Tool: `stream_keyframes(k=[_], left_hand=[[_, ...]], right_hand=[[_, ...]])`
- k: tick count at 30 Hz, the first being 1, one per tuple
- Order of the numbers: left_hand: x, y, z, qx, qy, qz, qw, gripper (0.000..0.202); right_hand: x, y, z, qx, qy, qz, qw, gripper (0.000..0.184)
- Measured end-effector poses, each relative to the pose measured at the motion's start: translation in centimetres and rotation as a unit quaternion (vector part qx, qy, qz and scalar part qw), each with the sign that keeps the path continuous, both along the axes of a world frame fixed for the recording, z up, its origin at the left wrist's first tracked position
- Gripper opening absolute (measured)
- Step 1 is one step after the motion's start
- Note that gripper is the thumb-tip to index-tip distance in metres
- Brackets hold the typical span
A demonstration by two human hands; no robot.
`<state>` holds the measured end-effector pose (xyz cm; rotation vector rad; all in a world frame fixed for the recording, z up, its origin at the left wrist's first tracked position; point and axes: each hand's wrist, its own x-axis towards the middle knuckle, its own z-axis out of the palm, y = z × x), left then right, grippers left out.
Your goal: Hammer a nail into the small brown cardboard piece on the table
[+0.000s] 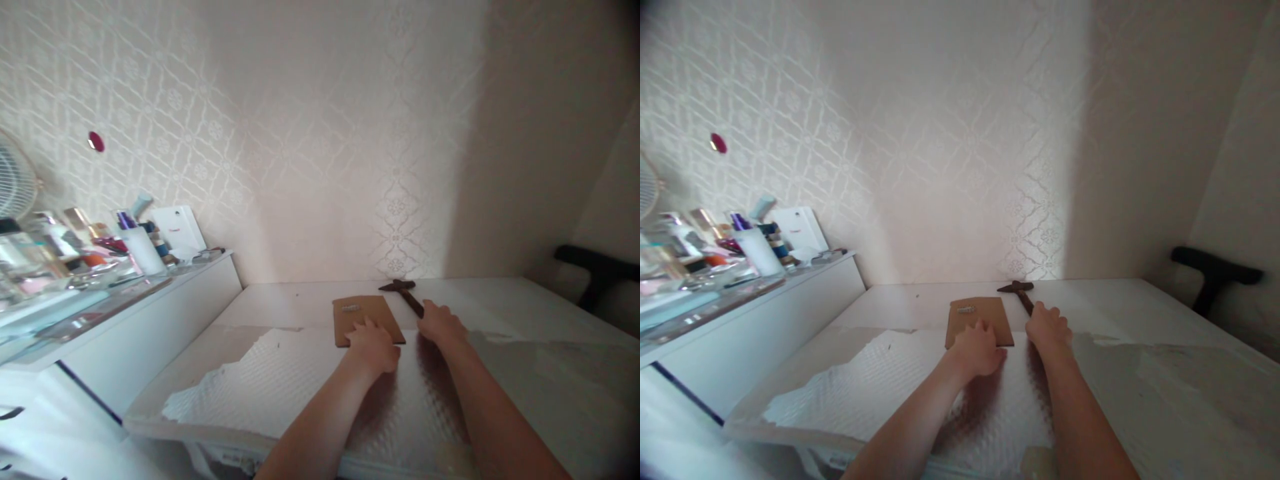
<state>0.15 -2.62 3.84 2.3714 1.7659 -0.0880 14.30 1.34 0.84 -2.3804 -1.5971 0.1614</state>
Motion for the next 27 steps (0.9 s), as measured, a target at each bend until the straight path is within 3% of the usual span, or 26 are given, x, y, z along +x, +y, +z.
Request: stream_keyframes(k=[8,12,15,17,21,27], left_hand=[[-0.4,1.4,-1.0,0.002,-0.022,0.012,1.0,0.064],[-1.3,3.4,-2.0,0.037,-0.036,-0.007,0.999,0.062],[-2.3,5.3,-3.2,0.089,-0.056,-0.033,0.994,0.057],[-2.8,6.4,-4.0,0.118,-0.068,-0.041,0.99,0.054],[-3.2,7.2,-5.0,0.14,-0.074,-0.04,0.987,0.051],[-2.8,6.5,-4.6,0.142,-0.067,-0.013,0.987,0.049]], right_hand=[[0.3,1.1,-0.1,0.091,0.04,0.043,0.994,0.048],[0.2,1.6,0.0,0.125,0.18,0.056,0.974,0.048],[-0.8,1.4,0.2,0.109,0.315,0.084,0.939,0.051],[-1.7,1.2,0.2,0.101,0.354,0.12,0.922,0.051],[-2.8,1.0,0.2,0.147,0.31,0.189,0.92,0.044],[-3.2,1.2,0.1,0.188,0.18,0.222,0.94,0.044]])
